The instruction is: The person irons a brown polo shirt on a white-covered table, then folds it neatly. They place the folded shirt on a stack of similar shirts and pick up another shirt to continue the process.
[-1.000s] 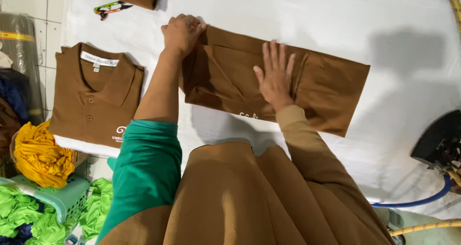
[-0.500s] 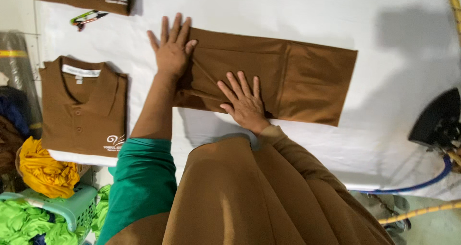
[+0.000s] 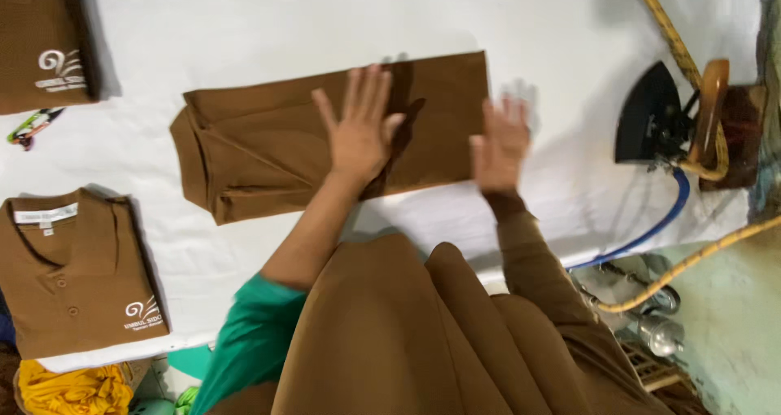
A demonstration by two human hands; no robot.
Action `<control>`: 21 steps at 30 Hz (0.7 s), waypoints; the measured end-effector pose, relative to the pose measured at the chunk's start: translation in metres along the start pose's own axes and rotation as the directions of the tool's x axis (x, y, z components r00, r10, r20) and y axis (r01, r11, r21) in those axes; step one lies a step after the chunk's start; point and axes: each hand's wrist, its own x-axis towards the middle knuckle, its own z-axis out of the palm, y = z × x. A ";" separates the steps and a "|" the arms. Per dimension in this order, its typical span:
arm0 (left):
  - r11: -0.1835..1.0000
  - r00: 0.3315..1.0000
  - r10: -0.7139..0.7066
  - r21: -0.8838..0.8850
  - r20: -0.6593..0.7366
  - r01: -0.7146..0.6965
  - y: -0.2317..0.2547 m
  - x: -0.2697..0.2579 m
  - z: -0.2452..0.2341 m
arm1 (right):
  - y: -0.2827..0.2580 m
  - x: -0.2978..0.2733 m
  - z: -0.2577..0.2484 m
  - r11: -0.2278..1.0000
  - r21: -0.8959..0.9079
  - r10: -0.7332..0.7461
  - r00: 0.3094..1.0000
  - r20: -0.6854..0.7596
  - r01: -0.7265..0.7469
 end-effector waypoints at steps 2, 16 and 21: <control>0.997 0.965 -0.057 -0.045 0.255 0.070 0.033 0.009 0.036 | -0.016 -0.016 0.033 0.923 -0.375 0.209 0.929 0.304 -0.085; 0.992 0.919 -0.126 0.021 0.374 0.127 0.063 0.003 0.030 | 0.068 -0.117 0.040 0.654 0.041 0.735 0.647 0.201 -0.756; 0.977 0.859 -0.200 0.163 0.471 0.138 0.095 -0.006 0.000 | 0.018 -0.063 0.000 -0.006 0.569 0.767 0.362 0.530 -0.822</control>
